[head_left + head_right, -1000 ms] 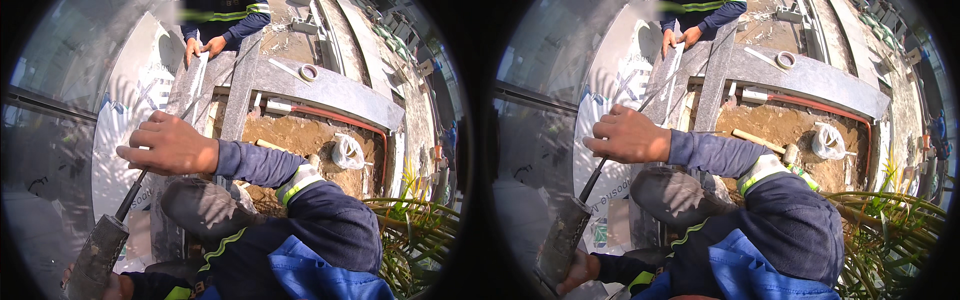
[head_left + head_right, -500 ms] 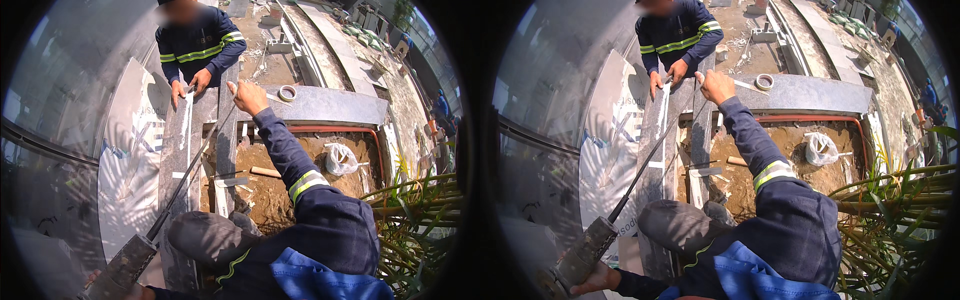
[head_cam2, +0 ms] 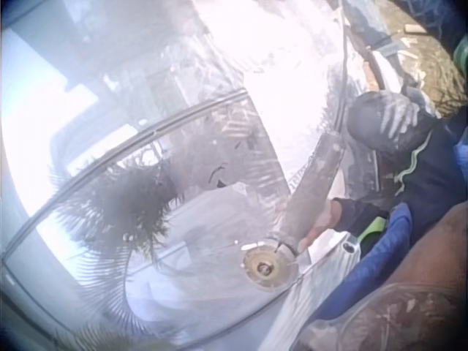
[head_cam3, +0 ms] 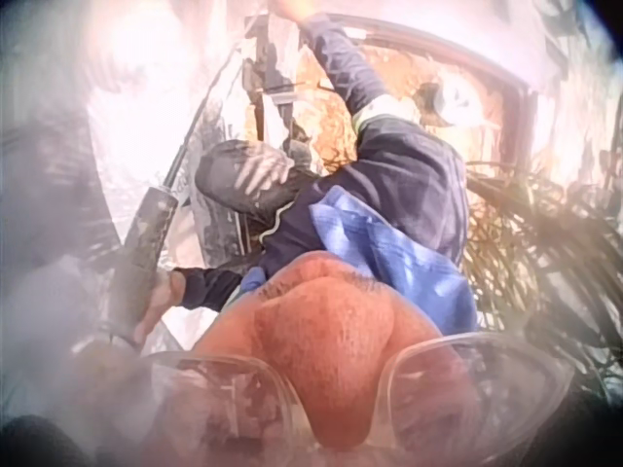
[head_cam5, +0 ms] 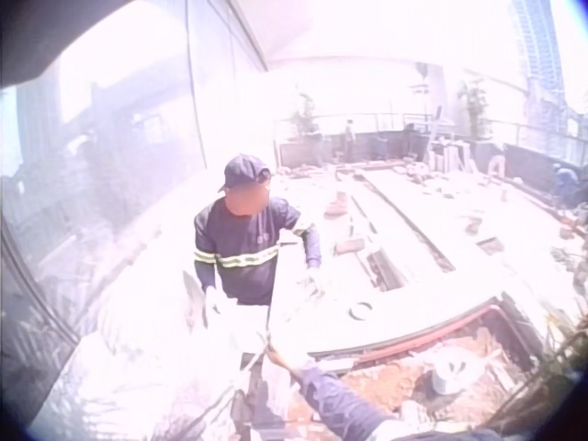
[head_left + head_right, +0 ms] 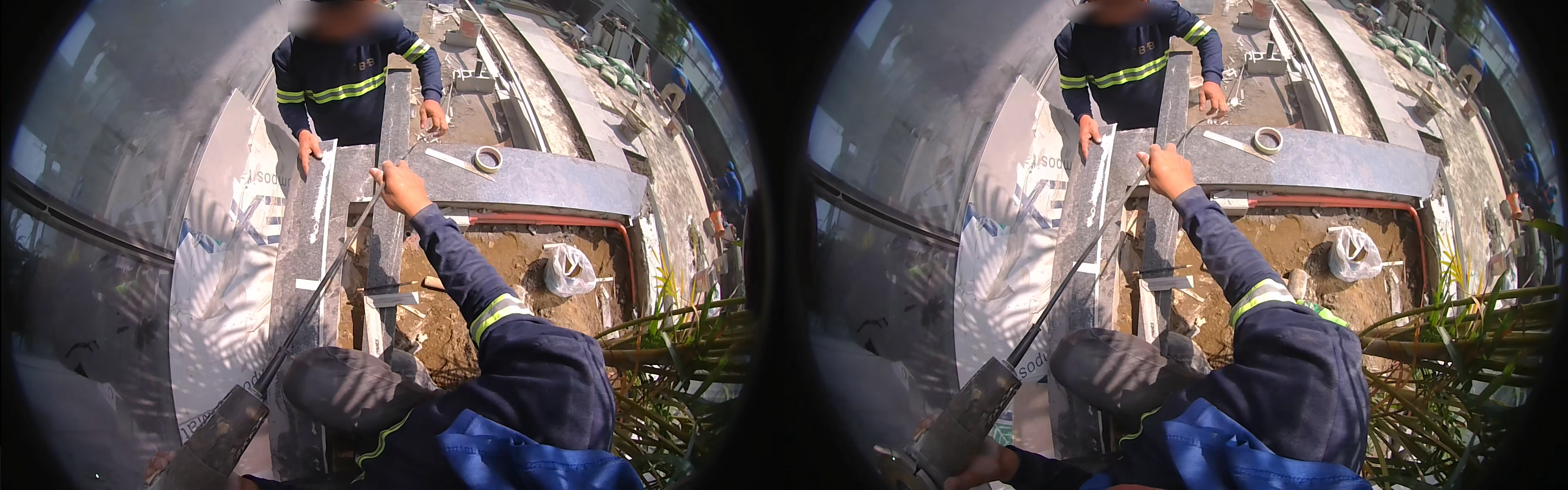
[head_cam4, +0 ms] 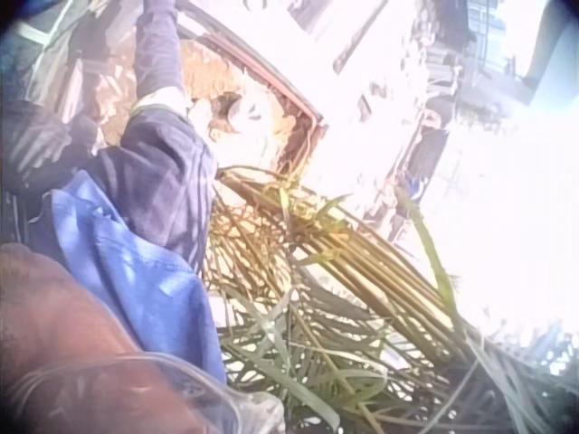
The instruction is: The person measures and marks a stone slab with a tape measure and marker, then uses an angle grinder to cut along the marked line. The slab is positioned on a work surface outdoors.
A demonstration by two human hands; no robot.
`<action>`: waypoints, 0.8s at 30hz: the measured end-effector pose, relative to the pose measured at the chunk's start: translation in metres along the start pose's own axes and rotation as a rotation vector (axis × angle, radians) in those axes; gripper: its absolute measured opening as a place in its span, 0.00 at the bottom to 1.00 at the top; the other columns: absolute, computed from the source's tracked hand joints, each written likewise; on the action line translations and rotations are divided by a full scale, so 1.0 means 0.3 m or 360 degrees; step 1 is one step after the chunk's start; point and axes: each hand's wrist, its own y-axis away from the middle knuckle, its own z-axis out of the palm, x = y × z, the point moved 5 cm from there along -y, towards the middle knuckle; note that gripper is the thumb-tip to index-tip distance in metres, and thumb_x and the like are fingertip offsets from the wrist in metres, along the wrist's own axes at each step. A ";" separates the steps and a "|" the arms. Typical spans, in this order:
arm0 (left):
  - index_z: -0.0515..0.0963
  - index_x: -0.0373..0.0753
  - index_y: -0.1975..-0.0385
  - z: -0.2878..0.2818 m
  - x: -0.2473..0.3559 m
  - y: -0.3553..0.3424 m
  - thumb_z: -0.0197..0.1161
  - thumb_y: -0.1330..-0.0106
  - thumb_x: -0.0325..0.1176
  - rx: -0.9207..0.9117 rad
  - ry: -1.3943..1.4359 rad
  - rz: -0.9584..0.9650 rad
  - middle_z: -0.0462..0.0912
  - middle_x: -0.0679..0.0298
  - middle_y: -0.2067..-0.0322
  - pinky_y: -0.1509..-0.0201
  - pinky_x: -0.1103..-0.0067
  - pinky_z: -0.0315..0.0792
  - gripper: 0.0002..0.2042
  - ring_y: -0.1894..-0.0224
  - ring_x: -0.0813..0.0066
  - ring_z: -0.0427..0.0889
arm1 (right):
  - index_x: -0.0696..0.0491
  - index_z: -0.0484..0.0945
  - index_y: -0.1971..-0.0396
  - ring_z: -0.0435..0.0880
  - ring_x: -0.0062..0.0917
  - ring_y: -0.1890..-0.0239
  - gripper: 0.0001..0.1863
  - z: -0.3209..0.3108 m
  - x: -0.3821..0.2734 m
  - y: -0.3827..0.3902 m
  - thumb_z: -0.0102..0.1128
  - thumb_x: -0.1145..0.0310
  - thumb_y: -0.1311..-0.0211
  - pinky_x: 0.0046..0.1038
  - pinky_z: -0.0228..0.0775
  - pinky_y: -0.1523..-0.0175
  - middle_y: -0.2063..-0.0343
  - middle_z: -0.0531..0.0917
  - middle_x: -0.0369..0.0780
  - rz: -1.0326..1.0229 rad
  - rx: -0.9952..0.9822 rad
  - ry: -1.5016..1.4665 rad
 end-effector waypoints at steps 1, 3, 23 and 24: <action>0.75 0.51 0.36 -0.011 -0.011 -0.002 0.57 0.34 0.73 -0.0041 0.0000 0.0020 0.83 0.61 0.44 0.40 0.58 0.75 0.37 0.45 0.61 0.82 | 0.57 0.77 0.62 0.84 0.56 0.66 0.26 -0.013 0.009 -0.003 0.50 0.46 0.23 0.52 0.77 0.61 0.65 0.81 0.56 0.0007 -0.0019 -0.0003; 0.76 0.50 0.37 -0.004 -0.011 -0.002 0.57 0.34 0.73 -0.0124 -0.0013 0.0061 0.83 0.60 0.45 0.40 0.58 0.75 0.37 0.44 0.61 0.81 | 0.58 0.77 0.61 0.84 0.58 0.64 0.26 -0.050 0.011 0.007 0.50 0.46 0.23 0.53 0.77 0.58 0.63 0.80 0.57 0.0066 -0.0062 -0.0016; 0.59 0.26 0.31 0.022 -0.028 0.020 0.55 0.36 0.76 -0.0183 -0.0377 -0.0065 0.72 0.41 0.40 0.35 0.59 0.76 0.53 0.38 0.50 0.76 | 0.58 0.74 0.61 0.80 0.58 0.58 0.23 -0.033 0.094 0.055 0.51 0.49 0.22 0.52 0.74 0.53 0.63 0.78 0.56 0.0159 -0.0086 -0.0129; 0.59 0.26 0.31 0.041 -0.021 0.028 0.56 0.37 0.77 -0.0156 -0.0396 -0.0030 0.72 0.42 0.40 0.35 0.59 0.75 0.54 0.38 0.50 0.76 | 0.58 0.74 0.61 0.80 0.58 0.58 0.23 -0.040 0.084 0.055 0.52 0.49 0.22 0.52 0.74 0.53 0.63 0.78 0.56 0.0141 -0.0091 -0.0129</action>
